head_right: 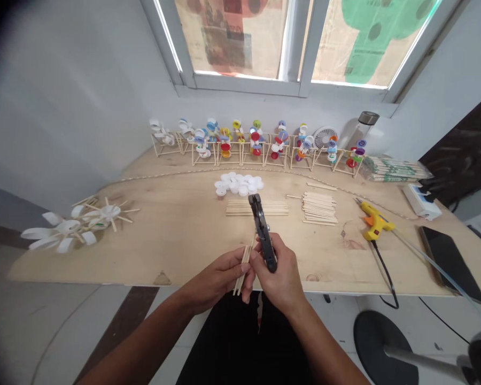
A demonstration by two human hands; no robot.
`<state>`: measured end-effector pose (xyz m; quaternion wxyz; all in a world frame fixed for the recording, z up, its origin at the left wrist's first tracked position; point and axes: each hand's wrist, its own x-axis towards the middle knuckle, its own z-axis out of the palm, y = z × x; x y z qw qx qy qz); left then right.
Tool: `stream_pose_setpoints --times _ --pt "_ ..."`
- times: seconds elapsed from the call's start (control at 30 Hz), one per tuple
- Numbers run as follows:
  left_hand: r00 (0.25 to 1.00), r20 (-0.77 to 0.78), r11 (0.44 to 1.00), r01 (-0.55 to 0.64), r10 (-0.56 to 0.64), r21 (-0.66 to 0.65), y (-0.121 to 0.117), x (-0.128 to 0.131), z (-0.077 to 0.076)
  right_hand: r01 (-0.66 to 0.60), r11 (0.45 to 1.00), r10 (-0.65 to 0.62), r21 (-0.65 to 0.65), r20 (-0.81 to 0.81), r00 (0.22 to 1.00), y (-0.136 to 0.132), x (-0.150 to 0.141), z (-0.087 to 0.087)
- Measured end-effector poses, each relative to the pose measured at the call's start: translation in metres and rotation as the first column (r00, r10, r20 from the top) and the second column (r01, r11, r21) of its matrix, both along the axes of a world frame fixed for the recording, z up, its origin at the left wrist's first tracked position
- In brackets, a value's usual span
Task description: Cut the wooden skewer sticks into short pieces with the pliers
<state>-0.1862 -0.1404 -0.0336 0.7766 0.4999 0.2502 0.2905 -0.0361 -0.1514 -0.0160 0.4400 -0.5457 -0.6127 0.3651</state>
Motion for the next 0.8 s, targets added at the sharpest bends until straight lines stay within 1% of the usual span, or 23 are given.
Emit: stream_pose_setpoints --times 0.1,0.27,0.33,0.5,0.6,0.7,0.8 --pt "1.000 0.003 1.000 0.002 -0.002 0.008 0.002 0.000 -0.001 0.018 1.000 -0.018 -0.006 0.015 1.000 0.001 -0.004 -0.002" --pt "0.999 -0.035 0.997 0.016 -0.013 0.071 0.004 -0.001 0.000 0.113 0.993 -0.112 -0.017 0.041 0.993 0.003 -0.006 -0.004" --pt "0.999 -0.017 0.999 0.036 -0.035 0.041 0.006 -0.001 0.000 0.143 0.989 -0.142 -0.025 0.030 0.989 0.005 -0.007 -0.005" --pt "0.991 0.076 0.985 0.117 -0.108 -0.127 0.010 0.000 -0.002 0.189 0.980 -0.192 -0.053 -0.047 0.980 0.011 -0.005 -0.008" --pt "0.986 0.084 0.976 0.153 -0.141 -0.155 0.014 -0.001 -0.004 0.195 0.979 -0.201 -0.067 -0.092 0.975 0.012 -0.005 -0.009" --pt "0.989 0.054 0.983 0.146 -0.140 -0.112 0.018 0.000 -0.003 0.196 0.978 -0.203 -0.071 -0.125 0.971 0.014 -0.005 -0.009" --pt "0.993 -0.012 0.994 0.113 -0.113 0.006 0.022 0.001 0.000 0.216 0.976 -0.218 -0.030 -0.092 0.972 0.015 -0.006 -0.008"
